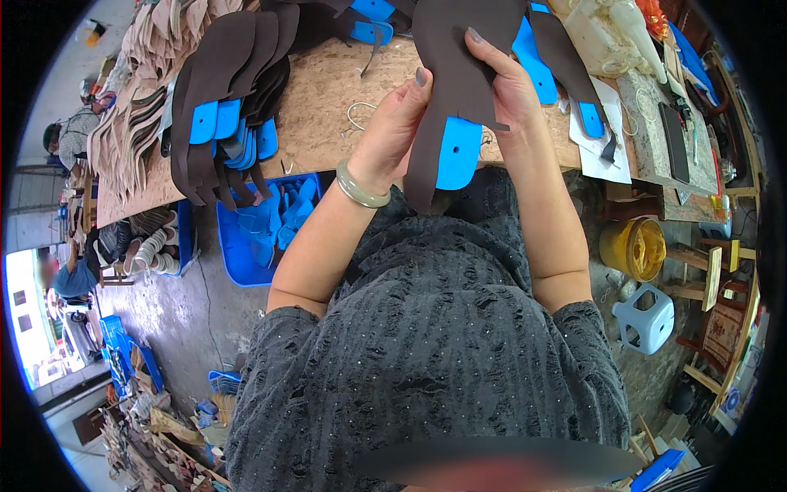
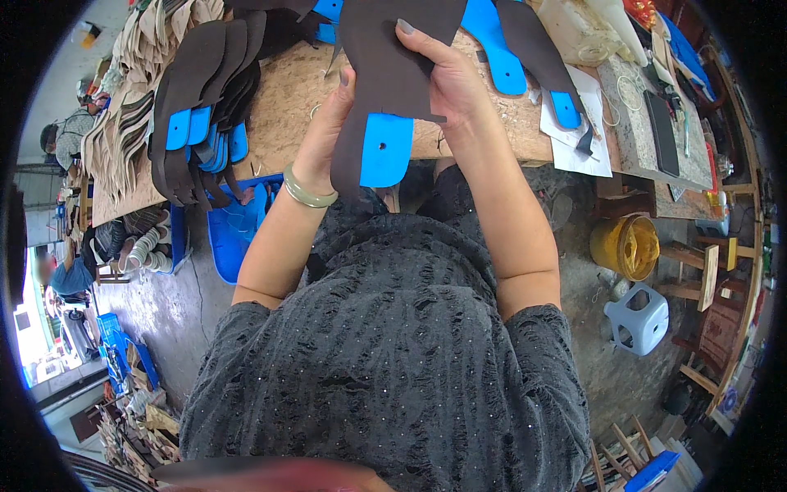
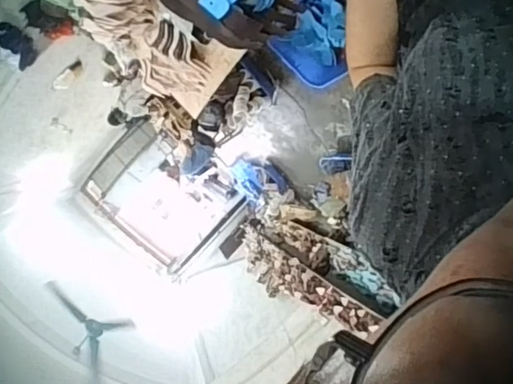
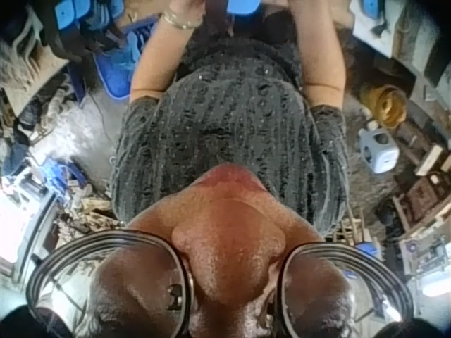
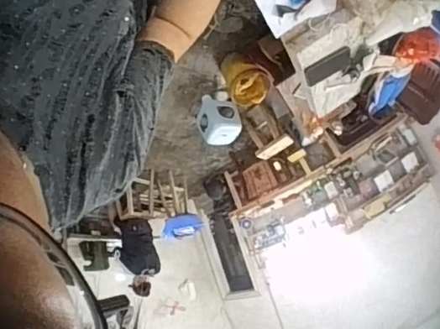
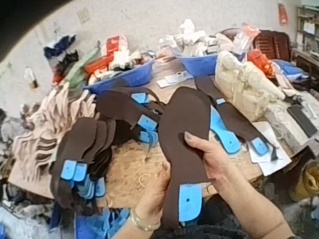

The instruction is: Assembling shoe components by hand, including aligning and trimming insoles.

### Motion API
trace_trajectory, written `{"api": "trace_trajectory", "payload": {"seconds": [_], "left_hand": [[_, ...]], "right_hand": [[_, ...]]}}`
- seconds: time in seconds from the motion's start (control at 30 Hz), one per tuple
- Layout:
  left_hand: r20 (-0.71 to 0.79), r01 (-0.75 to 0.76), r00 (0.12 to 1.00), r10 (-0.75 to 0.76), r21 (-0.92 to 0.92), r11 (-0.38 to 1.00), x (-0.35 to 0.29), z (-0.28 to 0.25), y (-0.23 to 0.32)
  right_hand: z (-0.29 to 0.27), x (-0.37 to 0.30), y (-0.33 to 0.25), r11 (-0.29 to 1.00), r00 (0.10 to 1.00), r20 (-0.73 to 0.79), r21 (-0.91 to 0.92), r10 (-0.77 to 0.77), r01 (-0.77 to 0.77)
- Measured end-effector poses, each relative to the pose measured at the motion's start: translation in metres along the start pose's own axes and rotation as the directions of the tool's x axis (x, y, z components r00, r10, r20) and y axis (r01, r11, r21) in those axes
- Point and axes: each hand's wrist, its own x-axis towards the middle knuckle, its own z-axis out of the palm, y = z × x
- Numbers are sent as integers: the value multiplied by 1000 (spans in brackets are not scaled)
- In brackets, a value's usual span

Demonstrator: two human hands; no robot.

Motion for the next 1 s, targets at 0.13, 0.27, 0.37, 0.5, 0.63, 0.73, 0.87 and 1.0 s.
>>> {"api": "trace_trajectory", "payload": {"seconds": [0.13,0.27,0.37,0.5,0.63,0.73,0.87,1.0], "left_hand": [[-16,23,1000,-25,-109,994,-1,1,5],[-145,-37,988,57,143,989,5,-21,10],[-207,-130,953,219,373,918,7,-33,16],[-148,-270,861,487,678,683,10,-23,23],[-149,-252,844,515,739,625,22,-19,24],[-175,-188,907,383,645,741,24,-23,25],[-143,-109,972,187,432,895,19,-19,26],[-70,59,997,-45,203,977,7,-24,10]], "right_hand": [[-6,3,0,1000,1000,7,-17,-12,13],[-15,5,-8,987,998,-70,-157,5,-16],[-10,4,-9,954,990,-128,-299,-54,14],[-12,3,-7,908,991,-94,-417,-92,45],[-2,0,0,920,993,-101,-392,-67,22],[8,-5,-1,935,996,-54,-353,-71,48],[-4,-3,-4,942,996,-88,-335,-32,1],[-19,5,-5,982,1000,-7,-187,15,-16]]}}
